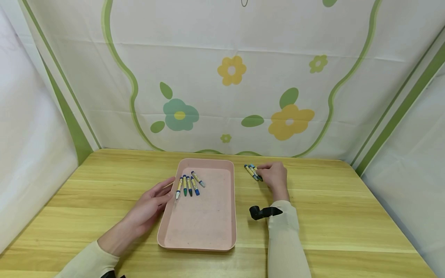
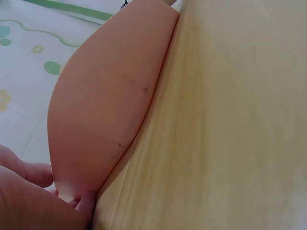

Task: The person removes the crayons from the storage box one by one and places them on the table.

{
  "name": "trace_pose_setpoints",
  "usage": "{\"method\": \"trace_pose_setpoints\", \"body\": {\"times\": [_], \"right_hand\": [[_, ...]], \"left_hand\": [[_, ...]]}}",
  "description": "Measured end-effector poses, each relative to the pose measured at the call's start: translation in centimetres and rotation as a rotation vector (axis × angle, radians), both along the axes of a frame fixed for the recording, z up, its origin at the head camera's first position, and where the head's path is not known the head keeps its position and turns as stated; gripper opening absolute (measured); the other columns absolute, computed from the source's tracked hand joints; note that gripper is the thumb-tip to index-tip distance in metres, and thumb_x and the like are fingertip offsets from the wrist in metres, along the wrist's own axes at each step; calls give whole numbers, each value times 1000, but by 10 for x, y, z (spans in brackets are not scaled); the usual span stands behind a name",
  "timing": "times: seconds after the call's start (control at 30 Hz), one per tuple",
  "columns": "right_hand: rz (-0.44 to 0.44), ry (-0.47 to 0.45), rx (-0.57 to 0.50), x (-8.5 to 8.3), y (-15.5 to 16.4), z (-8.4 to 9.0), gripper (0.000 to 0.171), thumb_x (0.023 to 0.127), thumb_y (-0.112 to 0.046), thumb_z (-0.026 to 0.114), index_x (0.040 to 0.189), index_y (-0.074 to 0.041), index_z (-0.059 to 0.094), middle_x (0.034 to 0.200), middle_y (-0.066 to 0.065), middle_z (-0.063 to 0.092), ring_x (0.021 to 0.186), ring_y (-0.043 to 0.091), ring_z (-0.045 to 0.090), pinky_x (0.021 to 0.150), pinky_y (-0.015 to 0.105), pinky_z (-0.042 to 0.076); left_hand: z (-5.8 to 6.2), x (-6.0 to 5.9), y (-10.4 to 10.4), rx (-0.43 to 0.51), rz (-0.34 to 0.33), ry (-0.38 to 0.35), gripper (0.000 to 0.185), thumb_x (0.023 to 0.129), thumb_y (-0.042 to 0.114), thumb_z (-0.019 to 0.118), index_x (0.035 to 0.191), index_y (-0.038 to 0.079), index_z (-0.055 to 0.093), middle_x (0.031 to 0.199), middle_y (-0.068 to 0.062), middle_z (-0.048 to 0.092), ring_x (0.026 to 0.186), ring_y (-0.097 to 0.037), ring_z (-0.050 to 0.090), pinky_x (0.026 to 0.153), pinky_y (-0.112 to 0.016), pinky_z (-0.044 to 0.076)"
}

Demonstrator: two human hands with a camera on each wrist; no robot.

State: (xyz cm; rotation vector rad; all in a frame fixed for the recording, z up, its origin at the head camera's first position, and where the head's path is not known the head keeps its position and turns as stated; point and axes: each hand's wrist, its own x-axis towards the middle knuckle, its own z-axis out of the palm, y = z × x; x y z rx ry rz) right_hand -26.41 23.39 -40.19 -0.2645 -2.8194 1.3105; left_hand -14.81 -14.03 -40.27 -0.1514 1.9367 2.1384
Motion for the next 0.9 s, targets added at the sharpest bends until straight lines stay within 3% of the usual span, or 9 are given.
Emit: {"method": "trace_pose_setpoints", "body": {"times": [0.23,0.53,0.9], "right_hand": [[-14,8,2,-1,1,0,29,96,-23,75,118,-5,81,136,23,71,136,43,58,112,54,48],[-25,8,-100,-1,-1,4,32,98,-25,73,123,-6,79,136,22,71,137,41,59,113,52,49],[-10,33,-157,2,-11,19,36,101,-34,72,127,-9,78,141,18,69,130,35,62,103,47,54]], "left_hand": [[1,0,0,-5,2,1,57,110,11,51,165,14,37,172,-15,35,159,-34,36,125,-49,37],[1,0,0,0,3,1,57,110,11,51,165,14,37,172,-16,35,159,-34,35,127,-51,35],[1,0,1,-1,6,-3,57,110,11,52,165,14,37,172,-16,35,159,-35,34,127,-52,35]]}}
